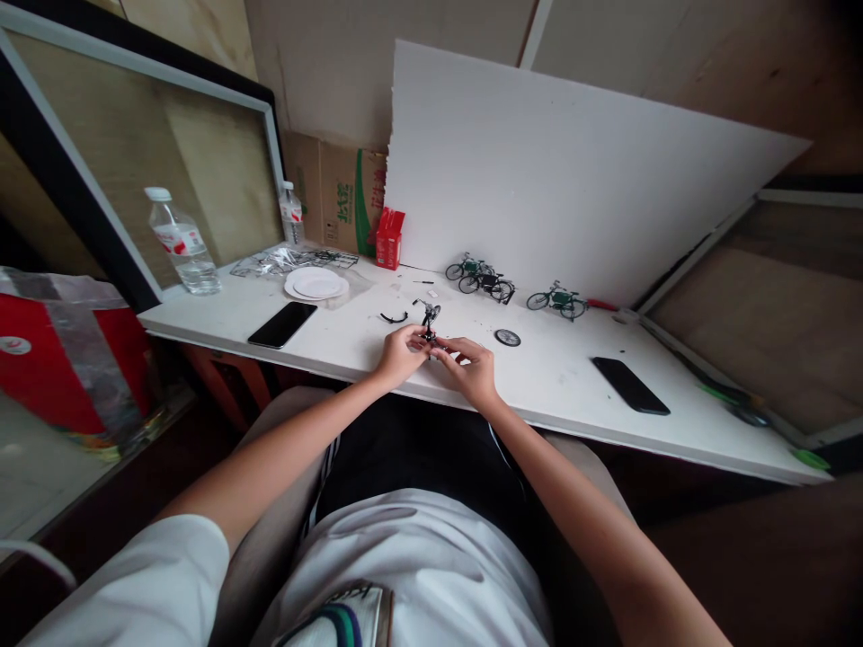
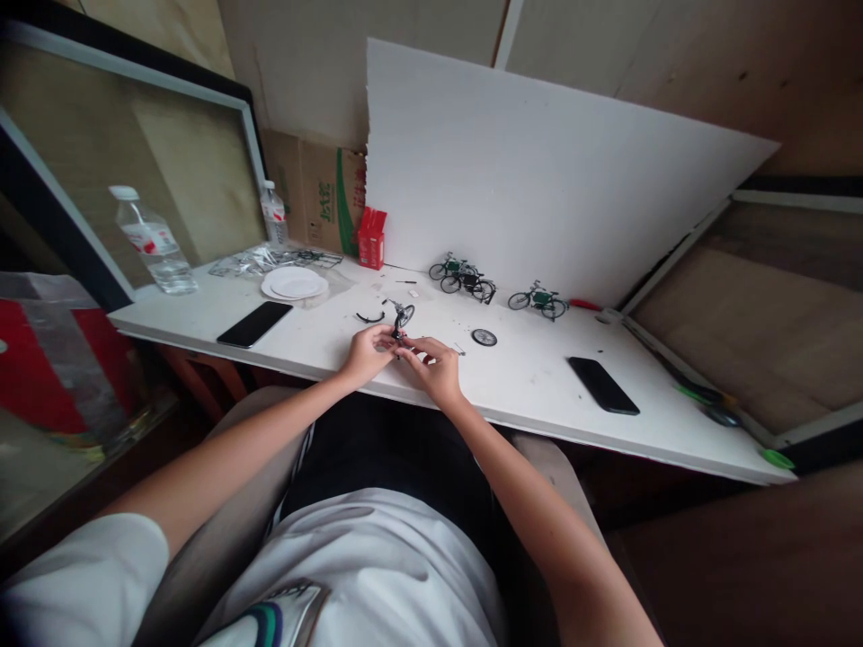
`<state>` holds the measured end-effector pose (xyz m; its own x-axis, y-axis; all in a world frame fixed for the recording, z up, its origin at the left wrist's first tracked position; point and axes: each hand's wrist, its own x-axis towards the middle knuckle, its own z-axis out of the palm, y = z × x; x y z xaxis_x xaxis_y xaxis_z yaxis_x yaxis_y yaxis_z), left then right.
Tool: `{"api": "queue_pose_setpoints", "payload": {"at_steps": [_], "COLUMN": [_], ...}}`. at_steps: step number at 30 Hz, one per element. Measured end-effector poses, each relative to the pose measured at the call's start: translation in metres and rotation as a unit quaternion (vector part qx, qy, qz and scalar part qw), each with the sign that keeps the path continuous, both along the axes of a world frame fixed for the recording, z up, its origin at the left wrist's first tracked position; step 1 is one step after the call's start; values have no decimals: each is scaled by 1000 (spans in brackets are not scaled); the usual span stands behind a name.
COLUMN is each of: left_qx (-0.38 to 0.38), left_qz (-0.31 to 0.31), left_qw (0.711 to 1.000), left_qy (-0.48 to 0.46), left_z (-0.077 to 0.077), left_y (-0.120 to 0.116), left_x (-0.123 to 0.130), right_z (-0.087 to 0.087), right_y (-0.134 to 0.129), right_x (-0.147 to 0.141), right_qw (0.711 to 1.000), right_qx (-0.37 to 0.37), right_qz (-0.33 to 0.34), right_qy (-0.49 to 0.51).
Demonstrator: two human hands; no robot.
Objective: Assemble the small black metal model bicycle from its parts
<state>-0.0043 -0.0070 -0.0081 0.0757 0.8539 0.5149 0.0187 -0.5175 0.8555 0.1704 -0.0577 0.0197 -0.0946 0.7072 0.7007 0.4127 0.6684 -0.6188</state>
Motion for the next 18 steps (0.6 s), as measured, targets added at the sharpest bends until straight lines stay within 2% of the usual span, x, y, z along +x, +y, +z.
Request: {"api": "queue_pose_setpoints", "payload": {"at_steps": [14,18], "left_qx": [12,21], "left_qz": [-97,-67], "left_qw": [995,998], "left_qy": [-31,0], "left_z": [-1,1], "left_y": [6,7], "left_x": [-3,-5], "right_z": [0,0], "right_y": [1,-1], "right_x": [1,1], "right_qw": [1000,1000], "right_qx": [-13,-12], "right_qz": [-17,-14], "right_qy": [9,4]}}
